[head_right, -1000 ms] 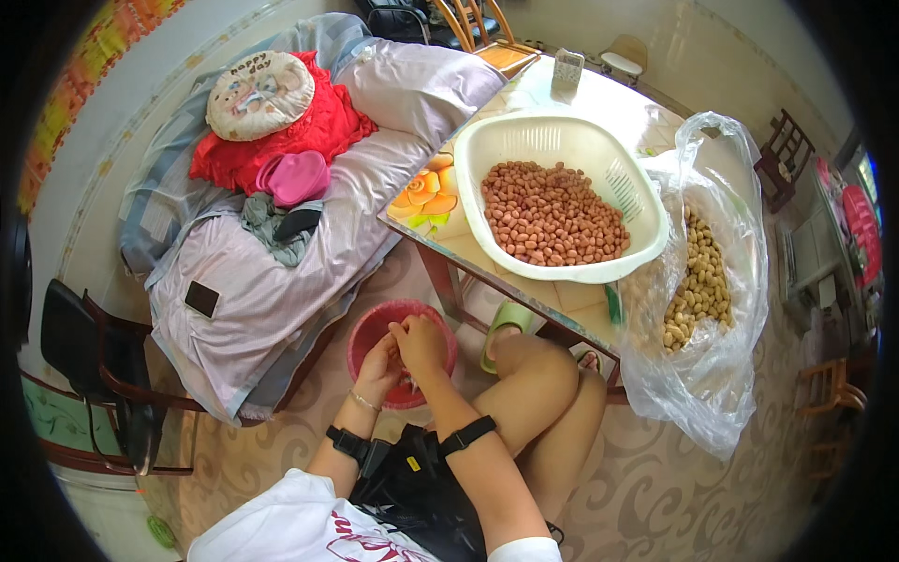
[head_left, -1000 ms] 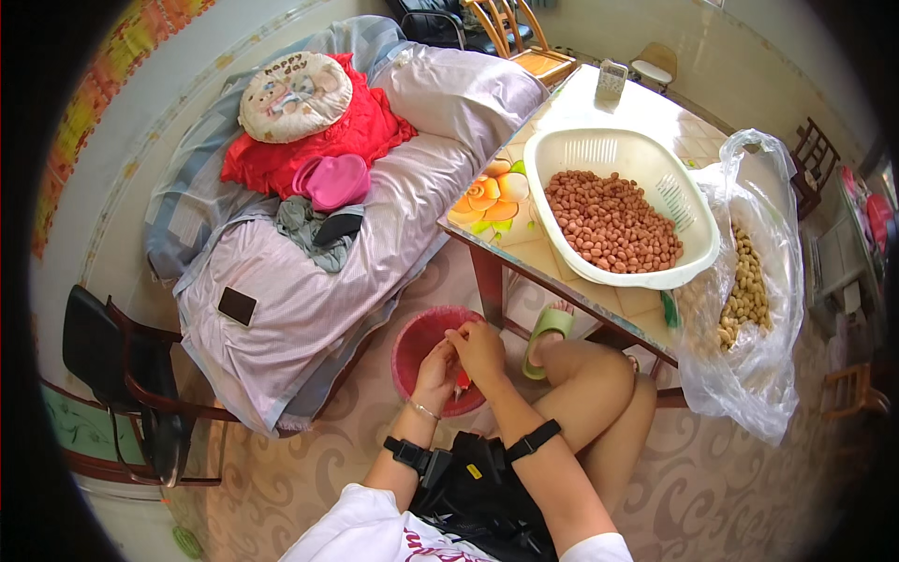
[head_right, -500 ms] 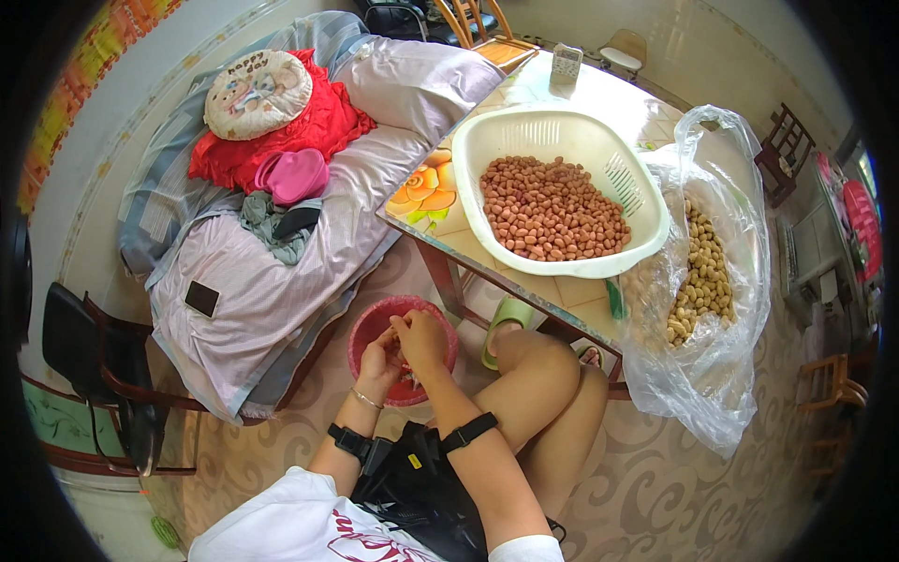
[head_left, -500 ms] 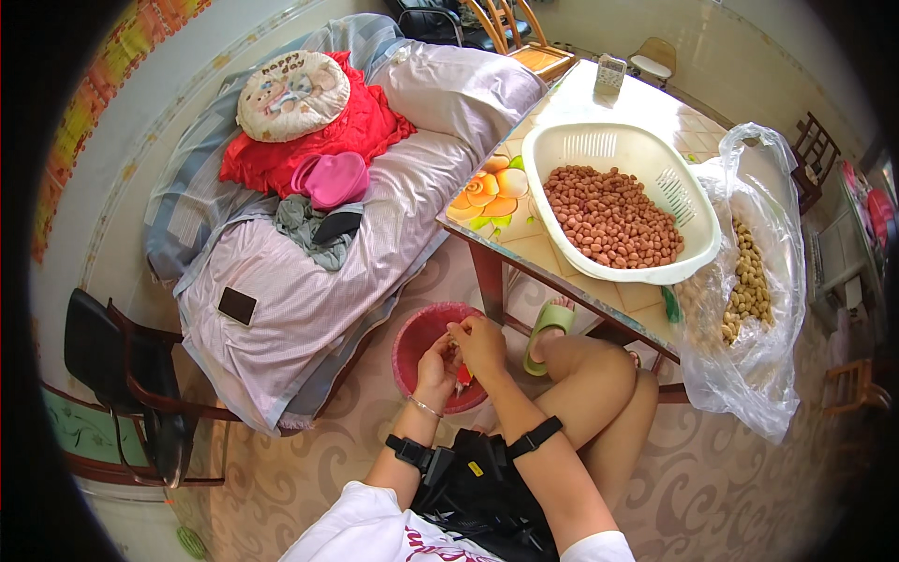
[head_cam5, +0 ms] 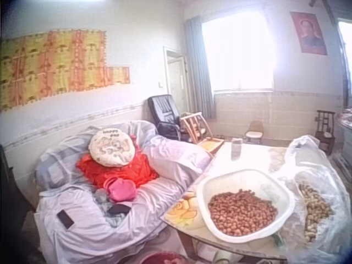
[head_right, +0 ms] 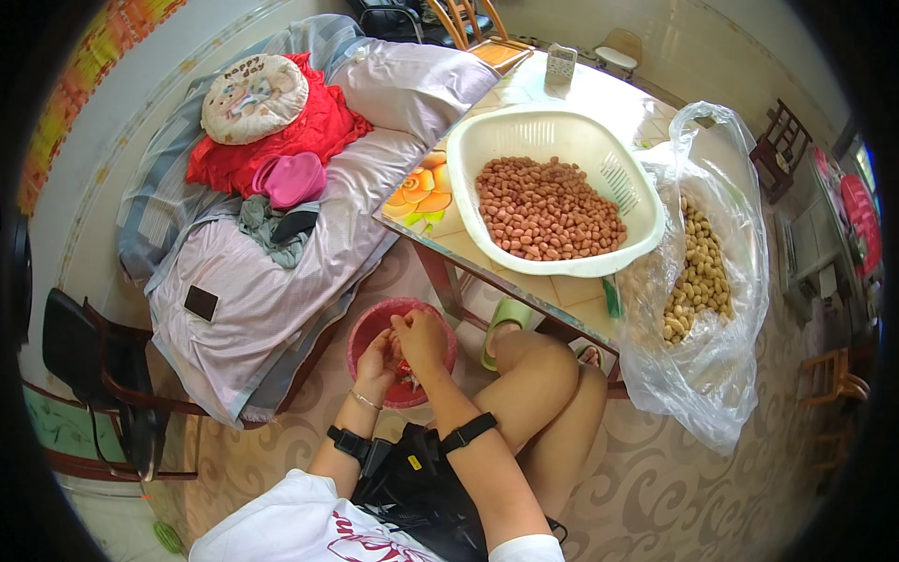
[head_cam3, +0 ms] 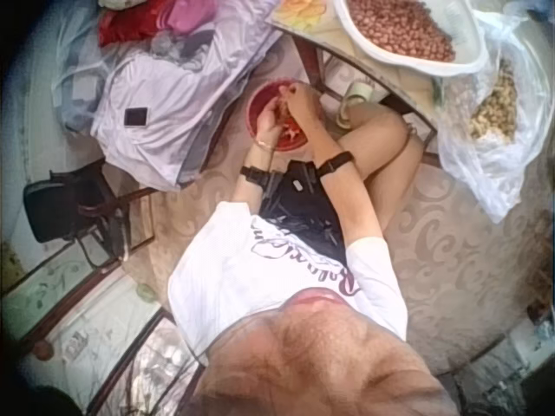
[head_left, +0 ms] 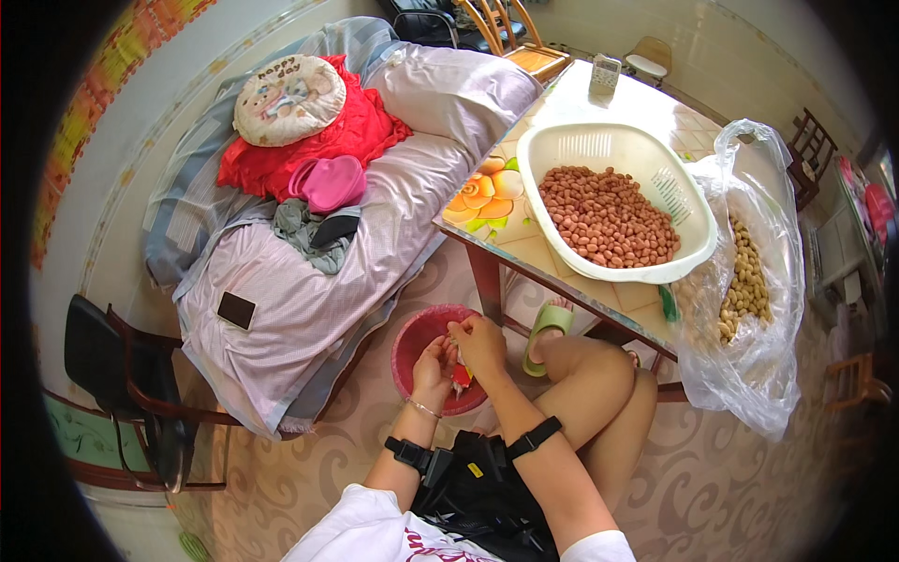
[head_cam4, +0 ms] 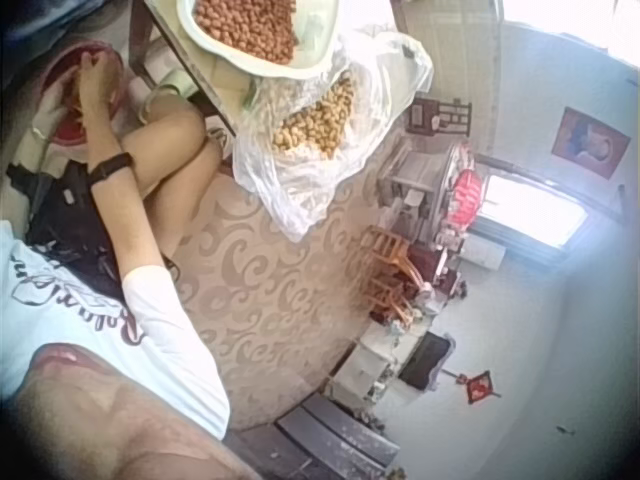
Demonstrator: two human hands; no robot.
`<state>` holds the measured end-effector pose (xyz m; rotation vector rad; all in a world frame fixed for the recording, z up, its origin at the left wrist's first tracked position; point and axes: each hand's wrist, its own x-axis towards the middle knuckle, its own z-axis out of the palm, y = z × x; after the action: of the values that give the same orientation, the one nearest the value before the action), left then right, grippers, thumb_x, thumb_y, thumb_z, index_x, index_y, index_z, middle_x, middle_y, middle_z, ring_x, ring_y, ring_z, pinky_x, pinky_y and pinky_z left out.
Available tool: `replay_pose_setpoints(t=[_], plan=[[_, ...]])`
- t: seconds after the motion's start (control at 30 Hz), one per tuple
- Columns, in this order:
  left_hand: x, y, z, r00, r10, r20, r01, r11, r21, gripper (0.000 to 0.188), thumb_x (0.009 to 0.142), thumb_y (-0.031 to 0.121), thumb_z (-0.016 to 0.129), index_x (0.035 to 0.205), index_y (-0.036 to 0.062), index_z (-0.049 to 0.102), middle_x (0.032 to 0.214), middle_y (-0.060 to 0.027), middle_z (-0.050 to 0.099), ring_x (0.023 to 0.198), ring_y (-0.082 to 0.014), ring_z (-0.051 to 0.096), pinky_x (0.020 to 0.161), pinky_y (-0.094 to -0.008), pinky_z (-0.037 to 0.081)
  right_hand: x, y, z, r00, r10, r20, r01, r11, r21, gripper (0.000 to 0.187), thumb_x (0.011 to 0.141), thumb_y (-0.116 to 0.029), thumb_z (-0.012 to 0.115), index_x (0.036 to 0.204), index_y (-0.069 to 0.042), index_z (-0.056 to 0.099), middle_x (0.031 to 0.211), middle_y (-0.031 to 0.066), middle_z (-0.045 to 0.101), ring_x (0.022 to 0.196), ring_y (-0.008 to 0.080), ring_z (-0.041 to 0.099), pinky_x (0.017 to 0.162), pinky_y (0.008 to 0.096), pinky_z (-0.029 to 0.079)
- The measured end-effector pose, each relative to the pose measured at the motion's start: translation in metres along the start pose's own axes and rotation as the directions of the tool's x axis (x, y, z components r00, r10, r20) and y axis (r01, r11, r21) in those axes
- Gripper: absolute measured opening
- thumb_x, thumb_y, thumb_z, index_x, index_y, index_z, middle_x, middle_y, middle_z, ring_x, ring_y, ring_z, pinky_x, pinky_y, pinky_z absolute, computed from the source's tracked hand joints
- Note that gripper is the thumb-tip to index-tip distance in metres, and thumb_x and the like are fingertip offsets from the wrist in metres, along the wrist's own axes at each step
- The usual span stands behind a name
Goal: The person picks up peanuts from a plastic bag and places them into a white basket, then peels individual peanuts and drops the shells into a pink bucket.
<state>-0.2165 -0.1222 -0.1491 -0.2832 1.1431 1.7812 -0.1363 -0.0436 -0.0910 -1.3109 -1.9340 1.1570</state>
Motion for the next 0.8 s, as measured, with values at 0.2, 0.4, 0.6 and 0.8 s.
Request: replay_pose_setpoints(t=[0.2, 0.4, 0.6, 0.8], plan=[[0.0, 0.005, -0.002, 0.997, 0.047, -0.063, -0.047, 0.999, -0.008, 0.023, 0.091, 0.013, 0.041, 0.107, 0.0014, 0.052, 0.093, -0.0069, 0.06, 0.077, -0.013, 0.058, 0.07, -0.0239, 0.051, 0.0, 0.006, 0.008, 0.998, -0.055, -0.016, 0.055, 0.998, -0.032, 0.026, 0.074, -0.028, 0.064, 0.072, -0.002, 0.064, 0.072, 0.0142, 0.062, 0.067, 0.0274, 0.061, 0.061, 0.0361, 0.047], [0.0, 0.006, 0.001, 0.994, 0.075, -0.074, -0.074, 0.997, 0.009, 0.02, 0.091, 0.013, 0.043, 0.105, 0.0022, 0.053, 0.092, -0.0066, 0.06, 0.074, -0.0115, 0.058, 0.066, -0.0227, 0.051, 0.001, 0.009, 0.009, 0.998, -0.069, 0.0, 0.069, 0.998, -0.002, 0.026, 0.076, -0.027, 0.062, 0.074, -0.001, 0.063, 0.071, 0.0135, 0.062, 0.065, 0.0263, 0.061, 0.059, 0.0353, 0.047], [0.003, 0.005, 0.0, 0.997, 0.064, -0.047, -0.065, 0.998, -0.012, 0.024, 0.091, 0.014, 0.043, 0.109, 0.0002, 0.051, 0.097, -0.0083, 0.058, 0.076, -0.0124, 0.058, 0.069, -0.0223, 0.051, 0.0, 0.009, 0.008, 0.999, -0.042, -0.004, 0.042, 0.999, -0.032, 0.026, 0.078, -0.028, 0.059, 0.074, -0.002, 0.062, 0.071, 0.0133, 0.062, 0.065, 0.026, 0.06, 0.059, 0.0358, 0.046], [-0.004, 0.02, 0.009, 0.992, -0.033, 0.118, 0.051, 0.987, -0.155, 0.027, 0.092, 0.009, 0.04, 0.114, -0.0047, 0.045, 0.112, -0.0142, 0.052, 0.1, -0.0197, 0.054, 0.089, -0.025, 0.048, 0.001, 0.007, 0.008, 0.999, -0.006, 0.034, 0.005, 1.0, 0.018, 0.025, 0.078, -0.028, 0.056, 0.073, -0.004, 0.063, 0.076, 0.0145, 0.061, 0.073, 0.0276, 0.059, 0.066, 0.0393, 0.044]])
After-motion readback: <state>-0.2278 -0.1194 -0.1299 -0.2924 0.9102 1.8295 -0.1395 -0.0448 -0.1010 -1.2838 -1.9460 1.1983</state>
